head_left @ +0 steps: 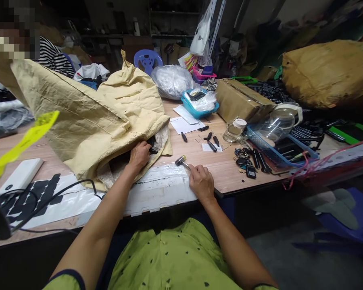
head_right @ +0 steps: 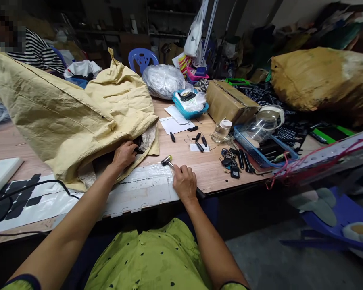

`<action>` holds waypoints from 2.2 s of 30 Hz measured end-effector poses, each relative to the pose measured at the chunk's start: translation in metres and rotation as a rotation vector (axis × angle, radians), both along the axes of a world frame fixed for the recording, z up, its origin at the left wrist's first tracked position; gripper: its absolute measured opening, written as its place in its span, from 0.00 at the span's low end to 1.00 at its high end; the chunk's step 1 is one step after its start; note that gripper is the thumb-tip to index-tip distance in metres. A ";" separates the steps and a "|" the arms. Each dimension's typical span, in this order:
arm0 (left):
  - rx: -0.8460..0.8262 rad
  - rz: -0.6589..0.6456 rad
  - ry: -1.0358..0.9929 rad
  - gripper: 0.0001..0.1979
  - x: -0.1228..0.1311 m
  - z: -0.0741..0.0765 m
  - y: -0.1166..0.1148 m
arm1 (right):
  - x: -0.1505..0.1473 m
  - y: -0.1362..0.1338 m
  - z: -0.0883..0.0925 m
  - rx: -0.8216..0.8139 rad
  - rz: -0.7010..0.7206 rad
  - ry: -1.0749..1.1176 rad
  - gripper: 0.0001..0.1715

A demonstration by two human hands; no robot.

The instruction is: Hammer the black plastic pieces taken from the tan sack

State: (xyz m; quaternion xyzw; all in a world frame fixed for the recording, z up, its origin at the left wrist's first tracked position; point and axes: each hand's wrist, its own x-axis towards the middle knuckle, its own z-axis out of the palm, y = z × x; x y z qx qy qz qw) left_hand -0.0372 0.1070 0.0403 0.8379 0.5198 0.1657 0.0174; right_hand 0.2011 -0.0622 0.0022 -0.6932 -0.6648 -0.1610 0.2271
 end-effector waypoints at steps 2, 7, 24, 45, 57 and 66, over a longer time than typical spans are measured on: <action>0.020 -0.019 0.009 0.10 0.000 0.005 -0.004 | 0.000 0.000 0.001 0.001 -0.002 -0.002 0.21; 0.060 -0.127 -0.096 0.09 -0.001 0.020 -0.040 | -0.001 0.000 0.001 0.006 -0.009 0.019 0.22; -0.281 -0.216 -0.450 0.09 0.000 -0.025 -0.118 | 0.009 -0.002 0.004 0.016 0.024 0.154 0.21; -0.391 -0.140 -0.492 0.05 0.010 -0.020 -0.119 | -0.034 -0.051 0.022 0.055 0.492 0.464 0.23; -0.323 -0.158 -0.476 0.06 0.008 -0.022 -0.118 | -0.019 -0.049 0.018 0.061 0.404 0.449 0.21; -0.286 -0.175 -0.406 0.06 0.009 -0.022 -0.120 | 0.013 -0.012 0.005 0.034 0.047 0.115 0.18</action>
